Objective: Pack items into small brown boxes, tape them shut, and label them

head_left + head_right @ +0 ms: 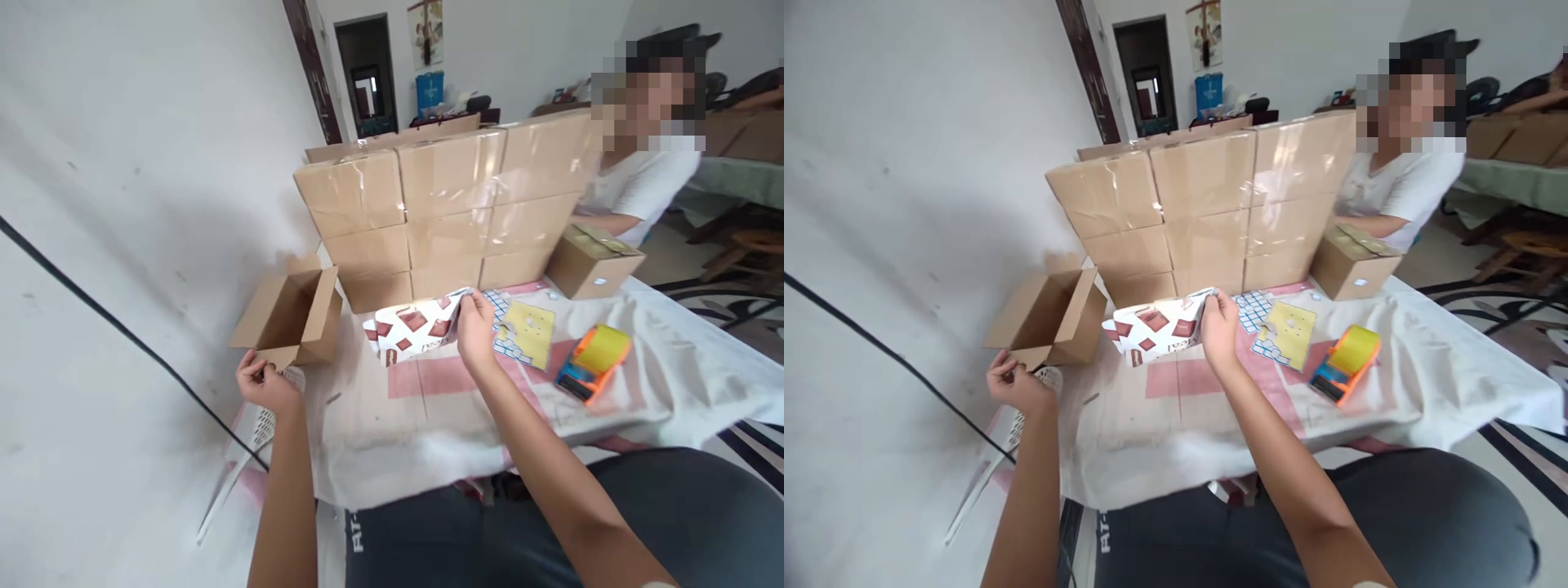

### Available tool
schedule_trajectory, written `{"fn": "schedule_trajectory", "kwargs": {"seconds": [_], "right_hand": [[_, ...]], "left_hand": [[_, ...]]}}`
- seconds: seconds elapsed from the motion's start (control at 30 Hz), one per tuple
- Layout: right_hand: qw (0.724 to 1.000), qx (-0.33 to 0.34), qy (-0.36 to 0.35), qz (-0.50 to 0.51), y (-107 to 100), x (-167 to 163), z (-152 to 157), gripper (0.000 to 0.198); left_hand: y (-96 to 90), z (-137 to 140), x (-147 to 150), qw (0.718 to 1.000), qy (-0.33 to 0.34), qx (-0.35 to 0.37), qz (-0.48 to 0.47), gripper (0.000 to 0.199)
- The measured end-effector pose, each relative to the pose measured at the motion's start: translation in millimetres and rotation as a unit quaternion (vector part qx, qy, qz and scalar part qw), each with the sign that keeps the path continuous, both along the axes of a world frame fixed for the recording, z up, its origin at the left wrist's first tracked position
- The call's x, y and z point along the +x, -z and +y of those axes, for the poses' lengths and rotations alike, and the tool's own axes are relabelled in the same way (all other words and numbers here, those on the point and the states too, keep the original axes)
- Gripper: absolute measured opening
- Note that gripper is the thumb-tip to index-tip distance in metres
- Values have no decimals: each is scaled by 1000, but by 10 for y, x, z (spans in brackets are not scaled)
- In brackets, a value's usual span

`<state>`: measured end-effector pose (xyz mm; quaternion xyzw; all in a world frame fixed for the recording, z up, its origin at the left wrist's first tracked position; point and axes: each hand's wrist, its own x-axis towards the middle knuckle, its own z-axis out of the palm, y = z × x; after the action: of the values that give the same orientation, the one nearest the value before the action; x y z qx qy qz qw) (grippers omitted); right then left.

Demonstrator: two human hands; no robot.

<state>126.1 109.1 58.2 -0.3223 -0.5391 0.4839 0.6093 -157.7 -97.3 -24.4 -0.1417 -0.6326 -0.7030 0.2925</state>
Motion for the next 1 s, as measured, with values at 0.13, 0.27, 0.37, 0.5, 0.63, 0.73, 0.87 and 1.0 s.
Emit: {"fn": "schedule_trajectory", "kwargs": {"seconds": [0.13,0.27,0.37,0.5,0.63,0.73,0.87,1.0], "right_hand": [[1000,11,16,6,-323,587,-104,16],[997,68,26,4,-635,925,-272,21],[995,95,18,18,-798,996,-326,22],[992,121,-18,-20,-872,904,-354,24],[976,141,-51,-156,-709,714,-450,24],[914,165,-157,-336,-486,643,-529,20],[735,236,-375,-513,-300,795,-600,25],[797,325,-310,-404,-249,1112,-551,36]], "left_hand": [[121,-272,526,998,62,16,-5,17],[127,-352,920,986,161,3,-35,18],[74,-302,1132,973,225,-15,-40,17],[20,-205,1322,957,286,-35,-44,14],[55,-149,1420,941,331,-44,-61,18],[130,-140,1429,935,345,-45,-73,21],[237,-173,1418,933,347,-57,-79,27],[335,-283,1448,933,345,-68,-75,45]]}}
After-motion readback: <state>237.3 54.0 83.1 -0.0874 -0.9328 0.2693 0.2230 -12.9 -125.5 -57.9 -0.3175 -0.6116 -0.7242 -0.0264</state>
